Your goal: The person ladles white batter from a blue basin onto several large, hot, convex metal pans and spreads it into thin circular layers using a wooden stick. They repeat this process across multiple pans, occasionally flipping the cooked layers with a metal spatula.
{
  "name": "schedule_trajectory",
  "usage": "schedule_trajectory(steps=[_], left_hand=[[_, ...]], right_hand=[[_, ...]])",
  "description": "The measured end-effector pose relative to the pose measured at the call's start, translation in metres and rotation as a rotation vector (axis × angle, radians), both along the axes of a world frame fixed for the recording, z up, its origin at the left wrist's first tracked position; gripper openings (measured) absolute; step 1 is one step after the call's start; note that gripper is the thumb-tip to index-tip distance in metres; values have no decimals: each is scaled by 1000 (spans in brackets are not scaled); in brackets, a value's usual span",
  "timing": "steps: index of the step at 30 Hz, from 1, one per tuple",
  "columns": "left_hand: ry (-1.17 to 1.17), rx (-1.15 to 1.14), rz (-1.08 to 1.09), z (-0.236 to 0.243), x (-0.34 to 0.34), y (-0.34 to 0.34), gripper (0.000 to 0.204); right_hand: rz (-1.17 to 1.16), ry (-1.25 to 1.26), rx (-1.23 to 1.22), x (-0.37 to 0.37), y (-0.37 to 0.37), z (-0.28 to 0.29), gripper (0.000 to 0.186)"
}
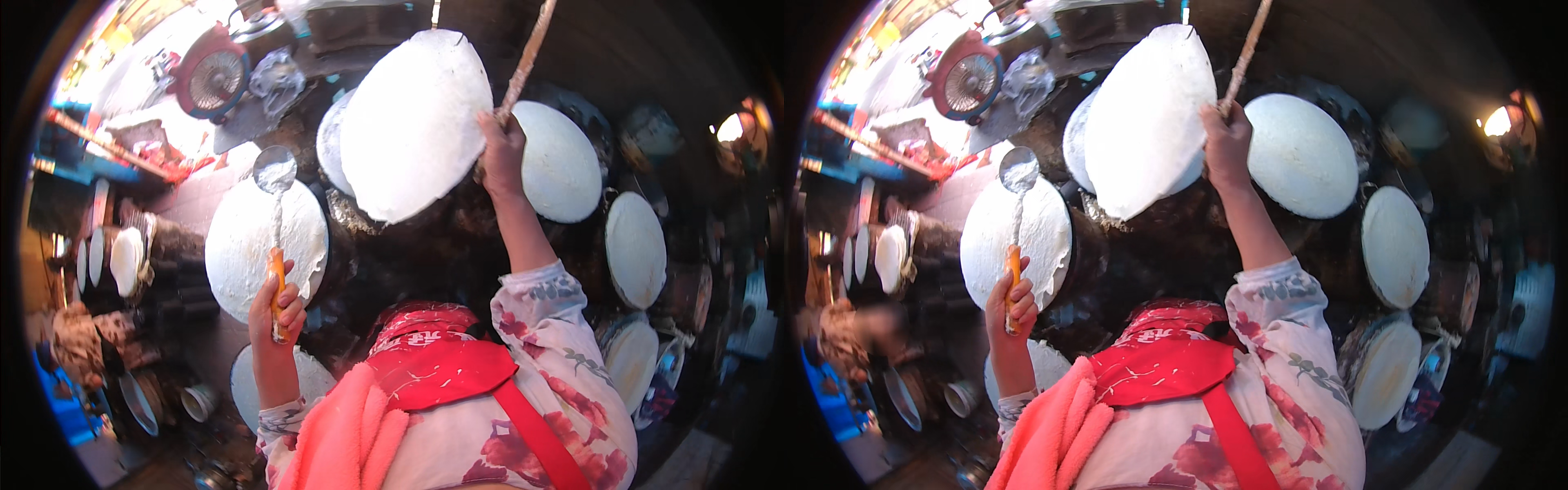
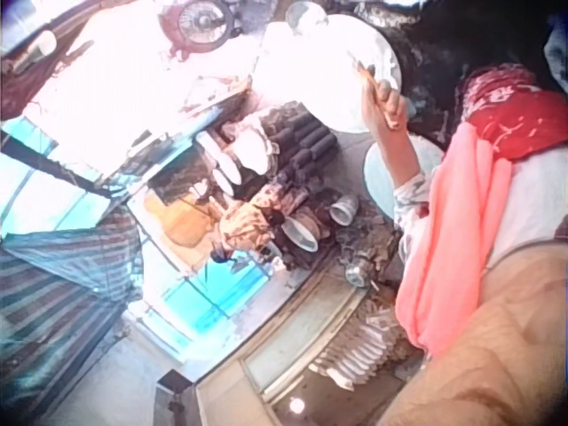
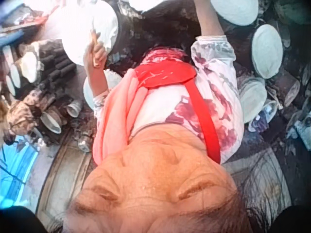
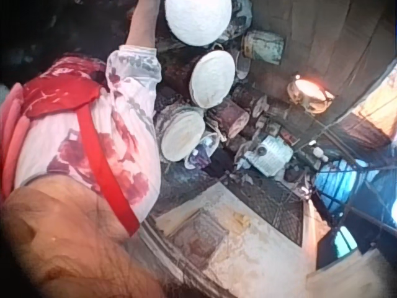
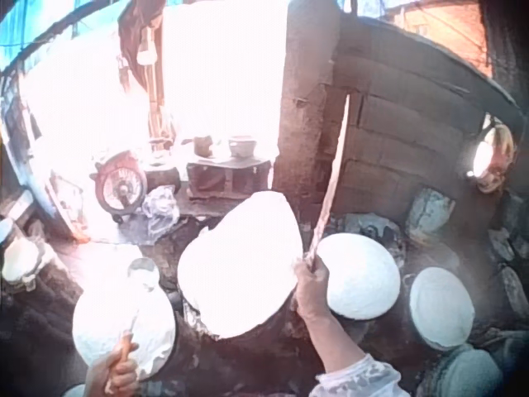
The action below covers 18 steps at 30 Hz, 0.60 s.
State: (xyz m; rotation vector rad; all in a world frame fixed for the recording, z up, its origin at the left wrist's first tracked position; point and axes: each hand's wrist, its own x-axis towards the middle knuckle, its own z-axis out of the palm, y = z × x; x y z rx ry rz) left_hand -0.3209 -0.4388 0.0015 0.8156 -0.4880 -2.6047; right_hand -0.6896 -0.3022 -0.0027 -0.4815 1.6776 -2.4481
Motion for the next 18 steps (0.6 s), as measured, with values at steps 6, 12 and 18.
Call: schedule_trajectory(steps=[6, 12, 18], left_hand=[[43, 64, -195, -17, -26, 18, 42], [206, 191, -511, -22, -86, 73, 42], [181, 221, -792, -14, -159, 153, 41]], right_hand=[[-242, -134, 161, 8, 229, 6, 25], [-788, -99, 431, 42, 551, 71, 30], [-832, 102, 907, 113, 735, 167, 19]])
